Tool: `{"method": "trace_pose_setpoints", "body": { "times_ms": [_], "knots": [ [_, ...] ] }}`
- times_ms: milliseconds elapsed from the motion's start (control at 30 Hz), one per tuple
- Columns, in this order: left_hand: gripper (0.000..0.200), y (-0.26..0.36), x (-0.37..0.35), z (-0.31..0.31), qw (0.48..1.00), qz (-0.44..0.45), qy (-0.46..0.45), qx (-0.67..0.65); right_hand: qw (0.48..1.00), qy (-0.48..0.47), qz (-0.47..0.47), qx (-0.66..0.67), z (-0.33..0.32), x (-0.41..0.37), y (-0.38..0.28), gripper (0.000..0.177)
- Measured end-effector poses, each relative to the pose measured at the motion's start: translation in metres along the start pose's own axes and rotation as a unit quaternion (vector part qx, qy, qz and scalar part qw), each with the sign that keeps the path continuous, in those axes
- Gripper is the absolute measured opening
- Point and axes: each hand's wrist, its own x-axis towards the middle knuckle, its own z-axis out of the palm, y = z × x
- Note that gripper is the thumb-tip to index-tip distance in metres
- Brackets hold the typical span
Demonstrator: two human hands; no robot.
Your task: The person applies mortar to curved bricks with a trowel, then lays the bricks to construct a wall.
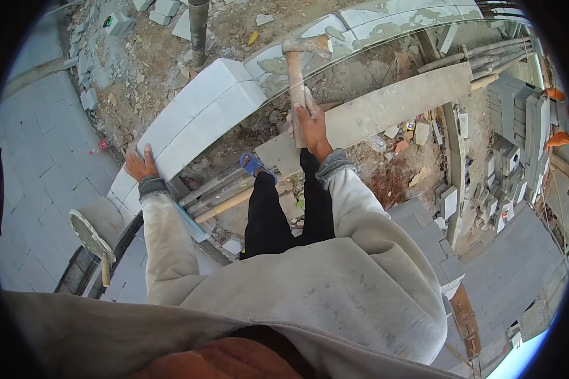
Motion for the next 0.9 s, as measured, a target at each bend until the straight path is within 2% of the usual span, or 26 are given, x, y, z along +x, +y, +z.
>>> {"method": "trace_pose_setpoints", "body": {
  "times_ms": [133,267,500,633,767,867,900],
  "knots": [
    [0.06,-0.009,0.003,0.005,1.0,-0.001,-0.017,-0.011,0.981,-0.157,0.097,-0.053,0.0,0.025,0.008,0.052],
    [0.06,-0.014,0.002,0.008,1.0,0.014,-0.001,-0.002,0.995,-0.056,0.072,0.03,0.003,0.013,0.011,0.046],
    [0.062,-0.012,0.003,0.008,1.0,-0.001,-0.019,0.023,0.98,-0.148,0.105,-0.082,-0.008,0.013,-0.009,0.049],
    [0.063,-0.017,0.003,0.011,1.0,0.012,0.0,0.01,0.997,-0.033,0.059,0.036,0.011,0.007,-0.001,0.057],
    [0.064,-0.01,0.0,0.009,1.0,-0.001,-0.004,0.009,0.975,-0.166,0.071,-0.129,-0.001,0.009,-0.005,0.059],
    [0.065,-0.011,0.004,0.007,1.0,-0.011,-0.012,0.017,0.978,-0.147,0.065,-0.13,-0.017,0.016,-0.009,0.059],
    [0.065,-0.009,0.003,0.005,1.0,-0.009,-0.006,0.012,0.988,-0.119,0.059,-0.073,-0.014,0.015,-0.002,0.056]
  ]
}}
